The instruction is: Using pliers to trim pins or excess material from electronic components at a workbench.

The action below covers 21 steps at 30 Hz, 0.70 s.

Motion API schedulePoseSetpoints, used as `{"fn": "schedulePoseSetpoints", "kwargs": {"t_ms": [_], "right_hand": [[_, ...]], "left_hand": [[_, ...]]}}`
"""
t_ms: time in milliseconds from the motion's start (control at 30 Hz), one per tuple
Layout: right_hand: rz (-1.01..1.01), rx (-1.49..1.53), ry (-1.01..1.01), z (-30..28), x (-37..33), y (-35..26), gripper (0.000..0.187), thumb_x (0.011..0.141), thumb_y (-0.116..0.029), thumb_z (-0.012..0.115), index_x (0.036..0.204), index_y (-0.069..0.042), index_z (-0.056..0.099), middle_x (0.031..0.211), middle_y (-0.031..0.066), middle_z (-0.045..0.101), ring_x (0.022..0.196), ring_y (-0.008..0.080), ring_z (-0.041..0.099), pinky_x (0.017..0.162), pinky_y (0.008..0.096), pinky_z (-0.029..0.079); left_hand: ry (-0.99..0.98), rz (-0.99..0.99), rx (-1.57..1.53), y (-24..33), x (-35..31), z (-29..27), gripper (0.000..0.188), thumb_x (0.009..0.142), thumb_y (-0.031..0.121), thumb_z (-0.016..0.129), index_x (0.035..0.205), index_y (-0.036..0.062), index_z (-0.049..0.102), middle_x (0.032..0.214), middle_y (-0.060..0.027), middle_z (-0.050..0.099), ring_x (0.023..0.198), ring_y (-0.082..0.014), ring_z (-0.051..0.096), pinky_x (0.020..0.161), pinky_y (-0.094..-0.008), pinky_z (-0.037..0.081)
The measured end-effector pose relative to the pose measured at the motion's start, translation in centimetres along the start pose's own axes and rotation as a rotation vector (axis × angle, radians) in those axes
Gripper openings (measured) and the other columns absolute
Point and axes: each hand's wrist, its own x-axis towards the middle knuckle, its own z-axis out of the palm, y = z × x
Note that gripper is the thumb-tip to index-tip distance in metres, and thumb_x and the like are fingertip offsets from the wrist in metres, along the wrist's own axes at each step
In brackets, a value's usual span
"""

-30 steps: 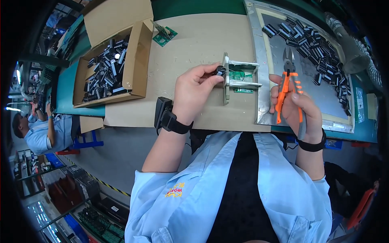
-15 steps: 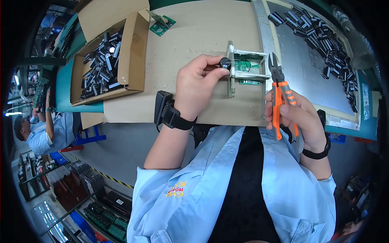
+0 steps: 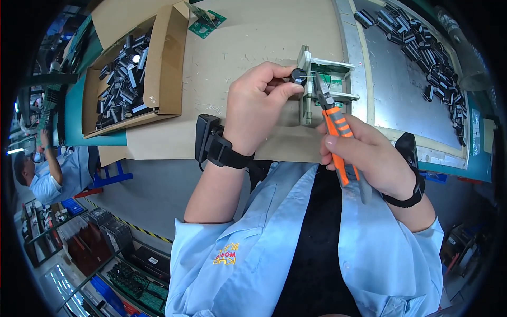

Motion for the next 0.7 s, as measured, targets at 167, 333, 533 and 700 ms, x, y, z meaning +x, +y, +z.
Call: {"fn": "schedulePoseSetpoints", "kwargs": {"t_ms": [167, 333, 533, 700], "right_hand": [[-0.012, -0.060, 0.021, 0.5, 0.3, 0.0, 0.028, 0.092, -0.024, 0.053, 0.108, -0.001, 0.049, 0.083, 0.0031, 0.056, 0.076, 0.0120, 0.057, 0.068, 0.0246, 0.047], [-0.004, -0.133, 0.075, 0.7, 0.7, 0.0, 0.030, 0.093, -0.031, 0.052, 0.104, -0.003, 0.050, 0.078, 0.0028, 0.054, 0.071, 0.0112, 0.056, 0.065, 0.0244, 0.047], [0.024, -0.103, 0.097, 1.6, 0.7, -0.3, 0.031, 0.093, -0.033, 0.052, 0.100, -0.004, 0.049, 0.075, 0.0030, 0.053, 0.064, 0.0111, 0.055, 0.059, 0.0246, 0.047], [-0.016, -0.104, 0.115, 1.9, 0.7, 0.0, 0.028, 0.093, -0.031, 0.052, 0.098, -0.004, 0.049, 0.071, 0.0027, 0.052, 0.059, 0.0107, 0.053, 0.055, 0.0240, 0.045]], "left_hand": [[-0.021, -0.010, 0.052, 0.1, 0.0, -0.2, 0.019, 0.079, -0.004, 0.065, 0.097, -0.0040, 0.062, 0.087, -0.0073, 0.066, 0.078, -0.0109, 0.063, 0.071, -0.0222, 0.051], [0.016, 0.037, 0.022, -0.2, 0.2, 0.0, 0.017, 0.076, -0.001, 0.067, 0.092, -0.0026, 0.064, 0.078, -0.0072, 0.064, 0.067, -0.0108, 0.060, 0.061, -0.0233, 0.050], [0.002, 0.075, 0.082, -0.3, 0.1, -0.2, 0.018, 0.076, -0.002, 0.067, 0.094, -0.0026, 0.064, 0.081, -0.0072, 0.064, 0.071, -0.0116, 0.062, 0.064, -0.0230, 0.050], [-0.026, 0.093, 0.132, -0.2, 0.1, -0.3, 0.019, 0.078, -0.004, 0.066, 0.097, -0.0033, 0.063, 0.087, -0.0065, 0.066, 0.079, -0.0108, 0.063, 0.071, -0.0214, 0.051]]}}
